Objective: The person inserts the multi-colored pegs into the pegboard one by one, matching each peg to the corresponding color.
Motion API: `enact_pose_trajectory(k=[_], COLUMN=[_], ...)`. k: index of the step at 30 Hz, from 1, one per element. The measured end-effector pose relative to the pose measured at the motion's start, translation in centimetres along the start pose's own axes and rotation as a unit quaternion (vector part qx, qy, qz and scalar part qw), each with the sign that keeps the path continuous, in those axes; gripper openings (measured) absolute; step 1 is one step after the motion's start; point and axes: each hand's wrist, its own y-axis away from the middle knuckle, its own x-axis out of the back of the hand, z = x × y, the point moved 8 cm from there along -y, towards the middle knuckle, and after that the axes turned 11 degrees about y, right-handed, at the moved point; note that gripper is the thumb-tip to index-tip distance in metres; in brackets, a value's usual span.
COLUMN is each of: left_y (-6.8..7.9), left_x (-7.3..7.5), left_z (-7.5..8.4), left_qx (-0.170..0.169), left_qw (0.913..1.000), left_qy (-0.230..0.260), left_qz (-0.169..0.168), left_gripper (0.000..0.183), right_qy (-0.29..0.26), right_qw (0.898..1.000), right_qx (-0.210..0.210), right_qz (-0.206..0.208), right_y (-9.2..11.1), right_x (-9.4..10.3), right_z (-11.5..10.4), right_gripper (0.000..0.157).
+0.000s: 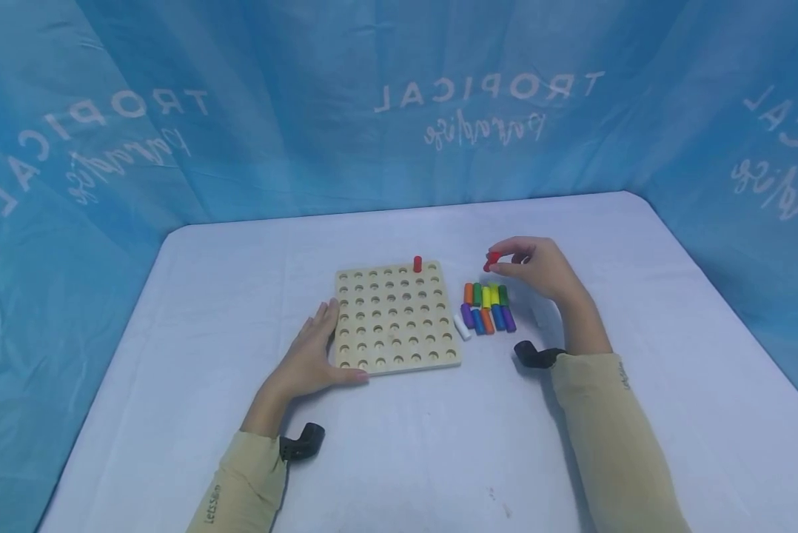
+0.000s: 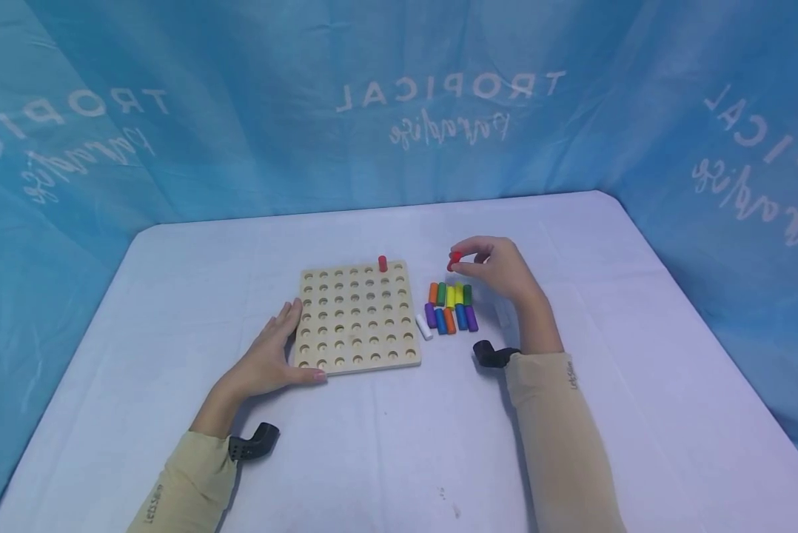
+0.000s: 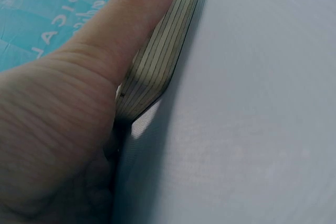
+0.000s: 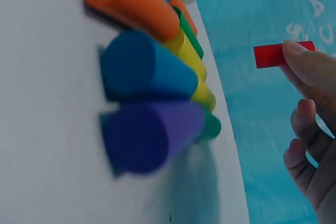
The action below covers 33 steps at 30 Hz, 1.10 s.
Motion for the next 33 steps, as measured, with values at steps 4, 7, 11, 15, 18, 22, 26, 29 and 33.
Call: enact_pose_trajectory(k=[4, 7, 11, 15, 18, 22, 26, 29, 33], left_y=[0.0, 0.0, 0.0, -0.1, -0.1, -0.1, -0.1, -0.1, -0.1], left_x=[0.0, 0.0, -0.1, -0.1, -0.1, 0.0, 0.0, 0.1, 0.1], left_z=[0.0, 0.0, 0.0, -0.1, -0.1, -0.1, -0.1, 0.0, -0.1], left_qx=[-0.002, -0.002, 0.001, 0.002, 0.003, 0.006, 0.006, 0.003, -0.001], left_qw=[1.0, 1.0, 1.0, 1.0, 1.0, 1.0, 1.0, 1.0, 1.0], left_qy=[0.001, 0.003, 0.006, 0.005, 0.004, 0.004, 0.002, 0.0, 0.001], left_qz=[0.001, 0.002, 0.002, 0.003, 0.004, 0.004, 0.004, 0.003, 0.004], left_gripper=[0.141, 0.141, 0.141, 0.141, 0.141, 0.141, 0.141, 0.141, 0.141], right_qy=[-0.013, -0.02, -0.023, -0.018, -0.013, -0.012, -0.013, -0.013, -0.009], right_qw=[1.0, 1.0, 0.999, 0.999, 0.998, 0.998, 0.998, 0.998, 0.998], right_qx=[0.008, 0.016, 0.025, 0.046, 0.059, 0.056, 0.047, 0.04, 0.032], right_qz=[0.003, 0.002, -0.002, -0.003, -0.008, -0.022, -0.034, -0.039, -0.046], right_y=[-0.7, -1.4, -2.2, -2.9, -3.4, -3.8, -4.0, -4.1, -4.2], right_x=[-0.5, -1.1, -2.0, -2.8, -3.4, -4.3, -5.0, -5.3, -5.7], right_z=[-1.1, -2.0, -3.3, -4.8, -5.8, -6.7, -7.1, -7.2, -7.4], right_gripper=[0.033, 0.031, 0.031, 0.029, 0.029, 0.028, 0.027, 0.027, 0.027])
